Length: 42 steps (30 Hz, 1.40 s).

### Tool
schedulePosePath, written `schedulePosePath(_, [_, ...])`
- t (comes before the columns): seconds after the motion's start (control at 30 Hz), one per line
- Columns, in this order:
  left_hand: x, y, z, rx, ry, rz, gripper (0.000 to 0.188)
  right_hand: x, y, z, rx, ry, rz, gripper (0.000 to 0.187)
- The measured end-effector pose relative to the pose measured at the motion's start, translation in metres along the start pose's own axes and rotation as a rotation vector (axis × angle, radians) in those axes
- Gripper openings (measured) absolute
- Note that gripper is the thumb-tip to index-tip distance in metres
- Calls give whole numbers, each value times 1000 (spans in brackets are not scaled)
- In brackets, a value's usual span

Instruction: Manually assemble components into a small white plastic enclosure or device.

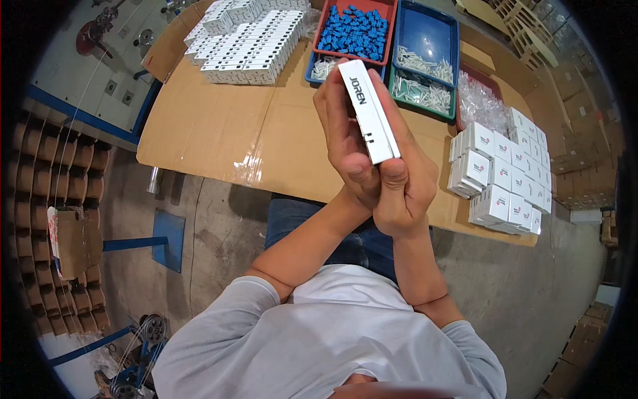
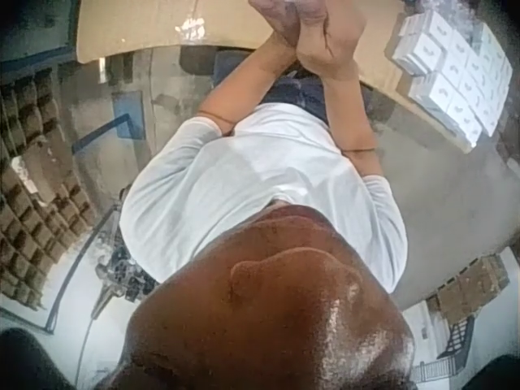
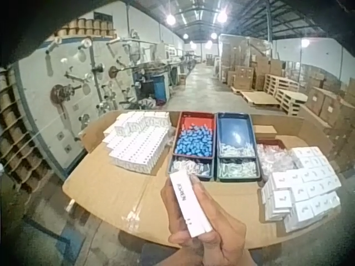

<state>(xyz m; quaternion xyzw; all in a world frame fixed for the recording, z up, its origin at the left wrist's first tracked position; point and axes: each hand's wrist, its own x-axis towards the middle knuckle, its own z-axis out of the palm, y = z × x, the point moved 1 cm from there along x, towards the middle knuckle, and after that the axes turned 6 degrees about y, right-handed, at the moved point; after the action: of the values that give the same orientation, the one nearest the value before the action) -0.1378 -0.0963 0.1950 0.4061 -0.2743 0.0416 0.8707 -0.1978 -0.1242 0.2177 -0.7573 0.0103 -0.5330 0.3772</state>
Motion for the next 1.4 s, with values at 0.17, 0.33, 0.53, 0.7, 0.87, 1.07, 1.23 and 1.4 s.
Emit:
schedulePosePath(0.17, [2,9,4,39,-3,-16,125,2,-5,-6,36,0,8,67])
schedulePosePath(0.33, [1,16,7,105,-17,8,129,4,-8,-9,130,23,-54,54])
schedulePosePath(0.53, [-4,15,7,43,69,-59,130,0,-14,-12,141,-24,100,75])
schedulePosePath(0.7, [-7,12,11,79,75,67,129,8,-13,-11,249,48,-72,51])
schedulePosePath(0.87, [2,-3,12,-155,-133,-68,117,15,4,-26,18,-38,27,44])
schedulePosePath(1.07, [-6,-7,25,-230,-177,-235,94,24,17,-53,138,61,310,41])
schedulePosePath(1.23, [8,-5,17,-321,-81,-536,72,24,20,-76,211,83,367,39])
schedulePosePath(1.4, [21,2,12,-596,-49,-973,70,17,16,-82,-17,25,263,38])
